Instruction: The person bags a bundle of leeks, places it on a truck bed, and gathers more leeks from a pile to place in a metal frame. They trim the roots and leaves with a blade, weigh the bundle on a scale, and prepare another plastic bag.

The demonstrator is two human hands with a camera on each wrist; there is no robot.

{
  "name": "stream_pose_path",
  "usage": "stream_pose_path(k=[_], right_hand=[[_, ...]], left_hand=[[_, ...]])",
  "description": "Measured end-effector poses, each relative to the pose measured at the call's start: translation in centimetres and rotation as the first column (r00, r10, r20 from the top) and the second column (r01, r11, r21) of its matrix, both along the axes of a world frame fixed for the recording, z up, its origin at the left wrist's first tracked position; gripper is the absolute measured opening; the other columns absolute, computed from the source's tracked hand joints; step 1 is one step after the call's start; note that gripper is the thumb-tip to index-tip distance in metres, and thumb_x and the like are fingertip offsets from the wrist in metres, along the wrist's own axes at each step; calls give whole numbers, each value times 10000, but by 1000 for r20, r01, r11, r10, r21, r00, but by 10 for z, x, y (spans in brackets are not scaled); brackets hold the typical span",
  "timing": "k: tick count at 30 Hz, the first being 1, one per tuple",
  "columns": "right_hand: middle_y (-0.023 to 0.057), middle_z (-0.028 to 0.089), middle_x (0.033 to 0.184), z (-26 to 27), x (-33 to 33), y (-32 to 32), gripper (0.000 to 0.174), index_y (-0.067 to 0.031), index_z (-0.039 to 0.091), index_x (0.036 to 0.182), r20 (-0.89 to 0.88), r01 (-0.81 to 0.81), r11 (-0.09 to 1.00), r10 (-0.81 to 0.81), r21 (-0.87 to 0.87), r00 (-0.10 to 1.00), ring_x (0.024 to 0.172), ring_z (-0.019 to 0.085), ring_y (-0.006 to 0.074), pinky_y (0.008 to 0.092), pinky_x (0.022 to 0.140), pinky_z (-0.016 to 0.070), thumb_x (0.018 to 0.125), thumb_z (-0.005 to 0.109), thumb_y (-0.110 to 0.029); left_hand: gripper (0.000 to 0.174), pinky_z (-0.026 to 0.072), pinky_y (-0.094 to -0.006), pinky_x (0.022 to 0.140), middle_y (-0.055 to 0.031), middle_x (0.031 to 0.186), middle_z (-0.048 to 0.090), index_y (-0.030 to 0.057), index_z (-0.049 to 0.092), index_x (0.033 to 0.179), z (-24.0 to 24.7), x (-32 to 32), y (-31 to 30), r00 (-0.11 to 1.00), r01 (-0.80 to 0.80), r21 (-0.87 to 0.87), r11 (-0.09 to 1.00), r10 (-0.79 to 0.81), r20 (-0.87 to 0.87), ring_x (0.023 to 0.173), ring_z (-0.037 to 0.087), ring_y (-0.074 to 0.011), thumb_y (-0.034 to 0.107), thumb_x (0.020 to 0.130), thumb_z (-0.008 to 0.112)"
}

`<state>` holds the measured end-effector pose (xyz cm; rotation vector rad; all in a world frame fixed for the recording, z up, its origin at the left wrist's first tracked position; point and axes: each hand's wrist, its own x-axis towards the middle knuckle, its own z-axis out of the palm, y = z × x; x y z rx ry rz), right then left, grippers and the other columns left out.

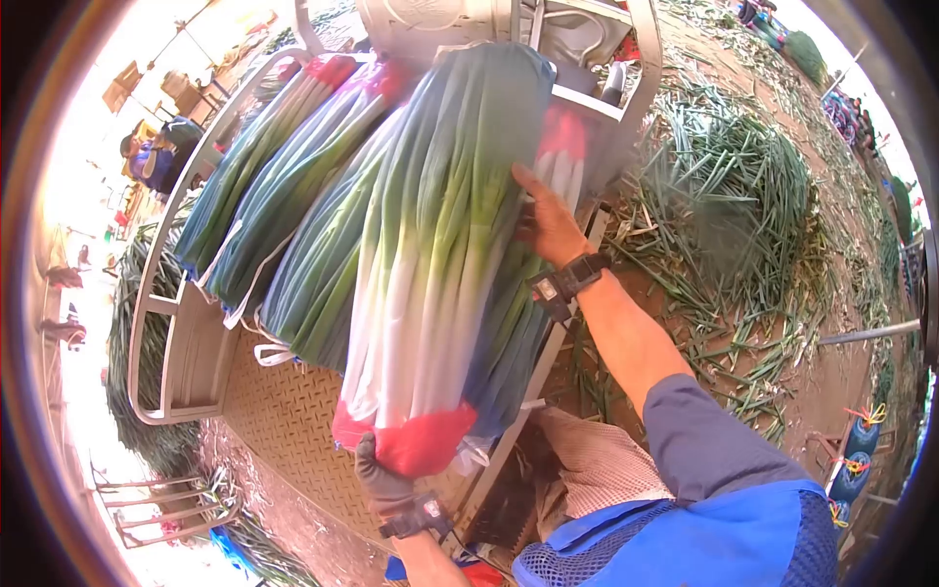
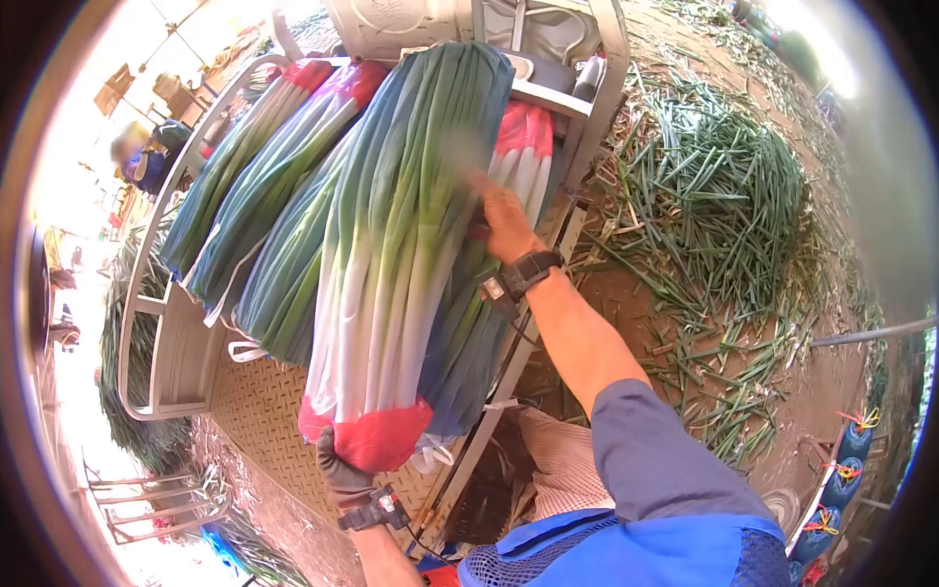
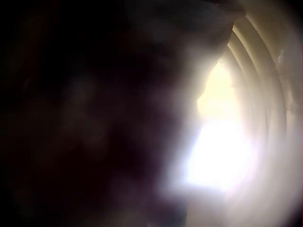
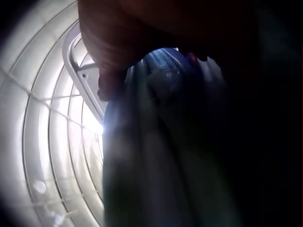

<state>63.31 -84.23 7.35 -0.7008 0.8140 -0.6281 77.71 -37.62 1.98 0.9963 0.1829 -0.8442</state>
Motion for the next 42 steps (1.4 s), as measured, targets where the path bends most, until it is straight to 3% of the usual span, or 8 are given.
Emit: stream_pose_path(k=[9,18,21,24,31,36,40,42], right_hand=[[-5,629,987,10,-11,15,430,-234,678,1182,137,223,964,-243,144,960,859,587,156,352,779,446,812,820,-400],[30,677,1206,-2,-35,-35,649,-137,619,1350,11,129,979,-133,160,991,1019,654,172,375,787,494,840,819,-485],[63,649,1240,24,-25,-73,602,-133,581,1360,-109,80,996,-84,-39,991,1078,619,220,448,862,527,891,760,-464],[52,660,1246,30,-7,-90,573,-117,581,1360,100,179,980,-170,-85,980,1089,639,212,451,884,547,894,762,-398],[106,734,1083,33,-28,-84,446,18,678,1199,24,250,945,-251,-210,968,917,722,217,360,829,600,892,765,-294],[92,737,1090,-11,-52,-90,425,12,679,1205,140,308,949,-297,-65,945,906,729,208,328,811,602,920,732,-299],[175,696,1255,32,-53,-99,634,-2,649,1291,-411,66,982,-134,-175,902,1150,673,320,469,979,544,898,703,-496],[213,627,1363,51,-51,-117,715,-7,616,1352,-618,-187,672,-488,-717,616,1275,589,349,485,1073,469,893,678,-551]], left_hand=[[290,579,-372,884,-42,1032,677,44,641,1203,92,26,-50,945,-95,197,976,26,327,947,667,-175,182,948,660],[489,552,-345,891,-40,1146,622,66,547,1329,98,-9,-86,922,-36,300,953,-84,378,969,618,-161,30,853,652],[536,545,-362,928,-58,1225,623,50,533,1368,88,-10,-93,929,-16,292,956,-94,357,1030,621,-175,20,847,659],[545,536,-377,966,-70,1277,620,33,523,1388,75,-10,-93,920,-49,255,966,-56,387,1075,618,-183,10,859,656],[666,485,-420,1063,-156,1380,594,-20,465,1468,99,-12,-75,925,-101,223,970,8,381,1218,605,-277,25,839,679],[505,513,-348,992,-101,1260,658,-34,570,1346,120,-37,-117,896,-122,432,893,-88,435,1111,636,-196,36,859,682],[528,488,-339,1019,-90,1287,653,-42,559,1380,116,-33,-132,910,-76,408,910,-105,402,1124,630,-187,87,893,720],[525,490,-341,1018,-93,1296,650,-39,559,1379,116,-22,-133,918,-27,395,918,-134,373,1129,630,-191,81,893,719]])
